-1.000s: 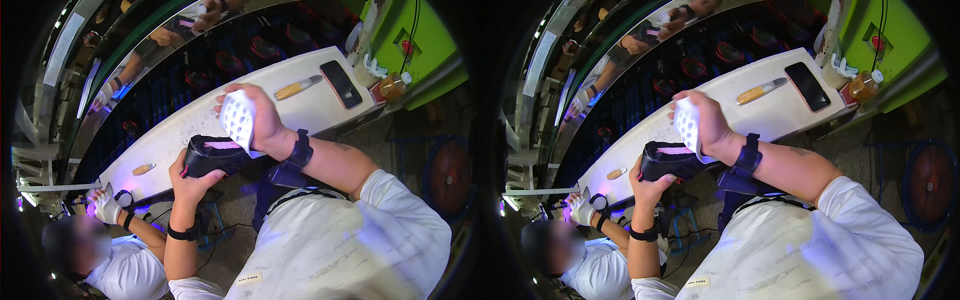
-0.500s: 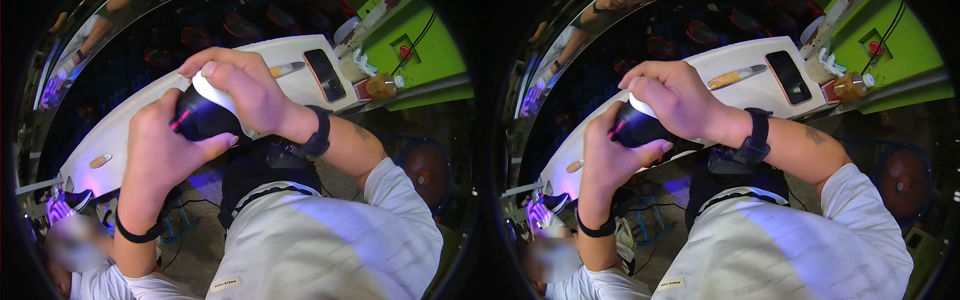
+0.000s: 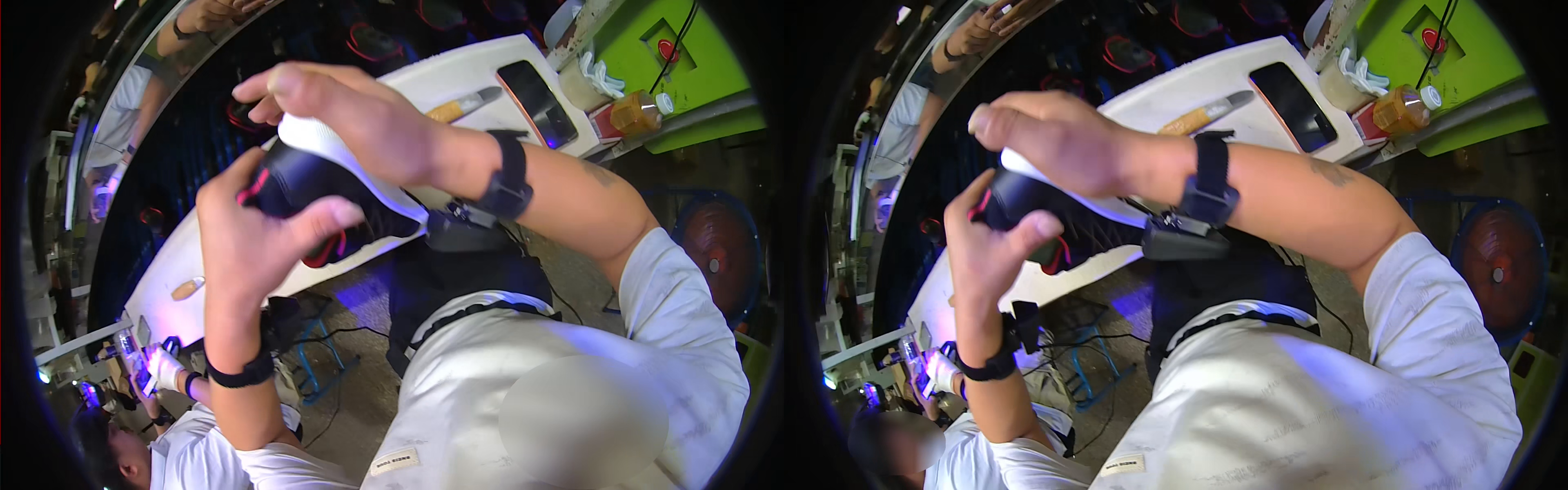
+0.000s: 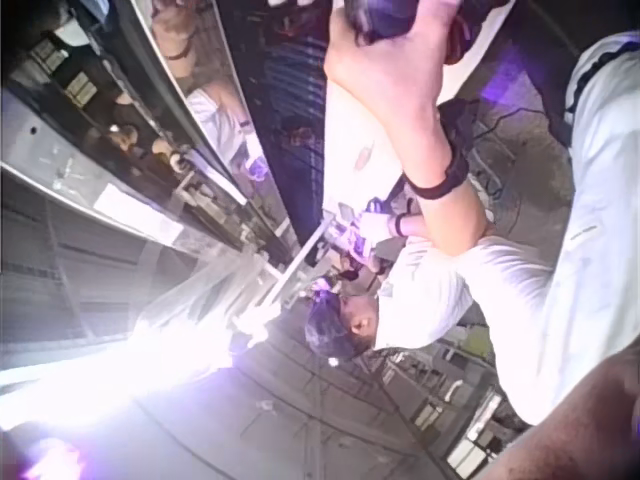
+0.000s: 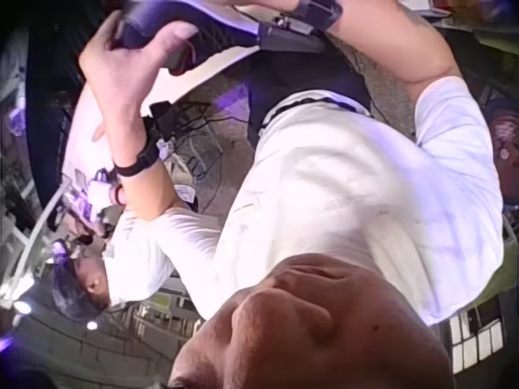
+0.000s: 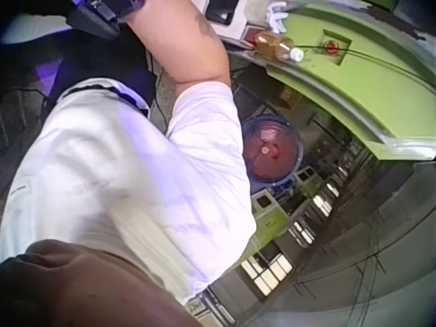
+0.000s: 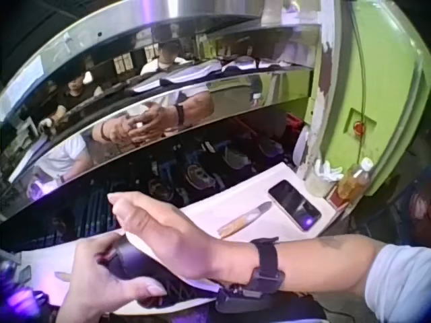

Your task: Assemble and inspect shoe components along an assembly conveyor line.

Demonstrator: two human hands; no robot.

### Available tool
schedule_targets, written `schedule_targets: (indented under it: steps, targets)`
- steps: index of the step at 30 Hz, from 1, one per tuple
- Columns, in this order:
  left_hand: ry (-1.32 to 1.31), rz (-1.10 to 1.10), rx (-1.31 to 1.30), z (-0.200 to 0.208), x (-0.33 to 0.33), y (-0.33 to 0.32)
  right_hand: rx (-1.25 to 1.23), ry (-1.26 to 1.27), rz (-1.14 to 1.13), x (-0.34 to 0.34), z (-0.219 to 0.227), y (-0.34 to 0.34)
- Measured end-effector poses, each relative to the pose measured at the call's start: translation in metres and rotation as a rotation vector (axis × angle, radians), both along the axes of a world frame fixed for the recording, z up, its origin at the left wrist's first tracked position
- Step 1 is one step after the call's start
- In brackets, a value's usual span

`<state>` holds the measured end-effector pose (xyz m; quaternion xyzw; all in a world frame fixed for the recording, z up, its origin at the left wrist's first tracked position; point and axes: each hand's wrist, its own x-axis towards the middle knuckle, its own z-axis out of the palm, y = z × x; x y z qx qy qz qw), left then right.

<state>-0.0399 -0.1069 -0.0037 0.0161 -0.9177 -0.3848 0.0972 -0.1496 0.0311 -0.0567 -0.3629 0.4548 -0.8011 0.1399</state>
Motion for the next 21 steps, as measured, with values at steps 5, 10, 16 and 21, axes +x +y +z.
schedule_targets:
  steps: [5, 10, 16, 21]
  targets:
    - [0.212, -0.105, -0.102, -0.035, 0.031, -0.010, 0.088, 0.578, -0.174, 0.040, 0.008, 0.033]
    - [0.304, -0.038, 0.400, -0.068, 0.069, -0.011, 0.397, 0.221, 0.123, 0.023, -0.020, 0.090]
    - [0.100, -0.023, 0.293, -0.054, 0.110, -0.007, 1.255, 1.185, -0.478, -0.064, -0.098, 0.125]
    - [0.077, -0.145, 0.071, -0.033, 0.105, -0.002, 0.811, 0.472, -0.291, -0.030, -0.045, 0.099]
